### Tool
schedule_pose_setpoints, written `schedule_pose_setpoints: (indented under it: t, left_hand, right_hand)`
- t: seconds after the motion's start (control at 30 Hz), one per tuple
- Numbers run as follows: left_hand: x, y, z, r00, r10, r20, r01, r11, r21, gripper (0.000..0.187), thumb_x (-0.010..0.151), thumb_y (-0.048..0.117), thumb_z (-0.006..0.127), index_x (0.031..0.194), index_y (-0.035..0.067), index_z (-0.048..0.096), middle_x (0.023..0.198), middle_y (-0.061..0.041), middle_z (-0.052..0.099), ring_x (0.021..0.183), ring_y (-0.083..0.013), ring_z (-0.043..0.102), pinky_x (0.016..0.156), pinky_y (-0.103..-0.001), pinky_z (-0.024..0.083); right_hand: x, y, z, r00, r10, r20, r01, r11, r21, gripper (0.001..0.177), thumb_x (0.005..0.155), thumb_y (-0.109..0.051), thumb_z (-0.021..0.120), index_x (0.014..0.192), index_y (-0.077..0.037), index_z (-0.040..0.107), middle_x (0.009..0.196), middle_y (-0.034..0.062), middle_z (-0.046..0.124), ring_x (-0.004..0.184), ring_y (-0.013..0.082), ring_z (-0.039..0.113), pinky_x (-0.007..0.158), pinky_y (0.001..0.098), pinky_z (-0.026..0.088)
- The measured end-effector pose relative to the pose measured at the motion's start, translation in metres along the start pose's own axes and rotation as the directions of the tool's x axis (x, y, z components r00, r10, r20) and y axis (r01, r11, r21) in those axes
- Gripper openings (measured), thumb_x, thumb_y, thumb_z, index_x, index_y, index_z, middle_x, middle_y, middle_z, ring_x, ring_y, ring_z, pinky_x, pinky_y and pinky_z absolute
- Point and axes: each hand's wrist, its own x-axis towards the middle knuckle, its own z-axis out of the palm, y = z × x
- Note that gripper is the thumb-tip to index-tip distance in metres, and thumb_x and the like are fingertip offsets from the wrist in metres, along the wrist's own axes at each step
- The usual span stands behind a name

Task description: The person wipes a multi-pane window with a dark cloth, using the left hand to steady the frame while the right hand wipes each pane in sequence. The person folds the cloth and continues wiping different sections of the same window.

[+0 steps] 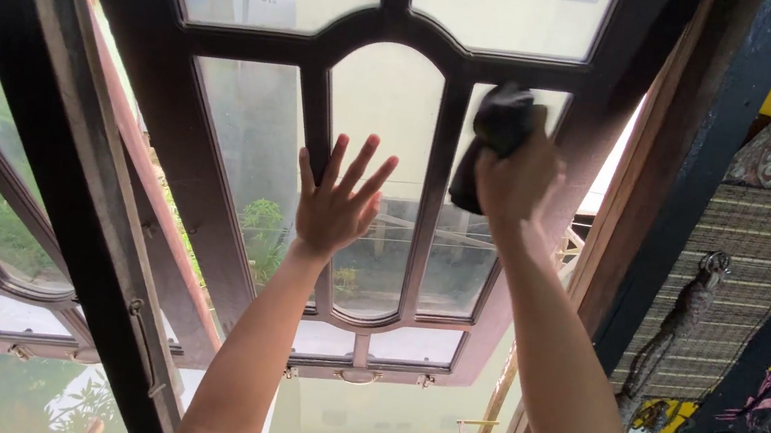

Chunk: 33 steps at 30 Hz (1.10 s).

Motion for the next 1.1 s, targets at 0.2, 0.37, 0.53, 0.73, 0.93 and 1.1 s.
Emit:
schedule_pose_setpoints:
  t: [0.2, 0.37, 0.53, 0.73, 0.93, 1.1]
  left_hand:
    - [0.001, 0.002, -0.006, 1.000, 0.010, 0.012, -0.010, 1.000, 0.018, 0.065, 0.094, 0.043, 0.049, 0.158, 0.046, 0.035, 0.167, 0.007, 0.034, 0.157, -0.0286, 0.023, 0.122, -0.067, 0.009]
    - [0.002, 0.003, -0.001, 1.000, 0.012, 0.009, -0.012, 1.000, 0.020, 0.063, 0.096, 0.043, 0.047, 0.158, 0.046, 0.034, 0.167, 0.007, 0.034, 0.156, -0.0286, 0.023, 0.123, -0.067, 0.006]
    - [-0.002, 0.006, -0.008, 1.000, 0.031, 0.001, -0.031, 0.998, 0.055, 0.057, 0.101, 0.042, 0.036, 0.158, 0.043, 0.036, 0.165, 0.004, 0.038, 0.154, -0.0294, 0.030, 0.122, -0.068, 0.010]
    - [-0.001, 0.005, -0.008, 0.989, 0.003, 0.145, 0.015, 0.993, -0.121, 0.058, 0.110, 0.030, 0.057, 0.162, 0.034, 0.031, 0.167, -0.002, 0.033, 0.156, -0.0318, 0.024, 0.124, -0.066, 0.007]
    - [0.001, 0.005, -0.001, 1.000, 0.000, -0.024, 0.000, 1.000, 0.009, 0.062, 0.096, 0.042, 0.048, 0.157, 0.044, 0.038, 0.165, 0.005, 0.038, 0.155, -0.0290, 0.027, 0.123, -0.066, 0.008]
    - [0.002, 0.004, -0.004, 1.000, 0.005, -0.010, -0.005, 1.000, -0.005, 0.062, 0.096, 0.041, 0.048, 0.157, 0.044, 0.038, 0.165, 0.005, 0.038, 0.155, -0.0292, 0.027, 0.123, -0.065, 0.008]
  right_hand:
    - [-0.004, -0.001, -0.022, 0.993, -0.020, 0.115, 0.019, 1.000, 0.014, 0.051, 0.070, -0.022, 0.063, 0.121, -0.025, 0.056, 0.088, 0.0121, 0.072, 0.086, 0.0495, 0.072, 0.079, 0.0615, 0.055]
    - [0.004, -0.002, -0.008, 0.991, 0.132, 0.018, -0.133, 0.985, 0.108, 0.049, 0.074, -0.022, 0.070, 0.121, -0.022, 0.055, 0.092, 0.0130, 0.075, 0.090, 0.0498, 0.072, 0.082, 0.0629, 0.056]
    - [-0.015, -0.022, -0.009, 0.997, -0.079, 0.009, 0.077, 0.989, 0.125, 0.057, 0.080, -0.029, 0.066, 0.134, -0.020, 0.054, 0.087, 0.0220, 0.074, 0.088, 0.0542, 0.071, 0.082, 0.0644, 0.053]
    - [-0.007, -0.030, -0.041, 0.986, -0.147, -0.077, 0.160, 0.965, 0.206, 0.035, 0.074, -0.003, 0.053, 0.101, -0.023, 0.059, 0.080, -0.0005, 0.073, 0.067, 0.0397, 0.068, 0.049, 0.0521, 0.048]
    - [0.002, -0.012, -0.023, 0.954, -0.296, -0.039, 0.295, 0.955, -0.034, 0.044, 0.075, -0.017, 0.061, 0.118, -0.030, 0.056, 0.092, 0.0006, 0.063, 0.065, 0.0507, 0.068, 0.061, 0.0623, 0.057]
    - [0.008, 0.002, -0.060, 0.998, 0.023, -0.064, -0.024, 1.000, -0.018, 0.029, 0.078, -0.015, 0.053, 0.106, -0.025, 0.056, 0.093, 0.0028, 0.069, 0.081, 0.0480, 0.071, 0.072, 0.0661, 0.057]
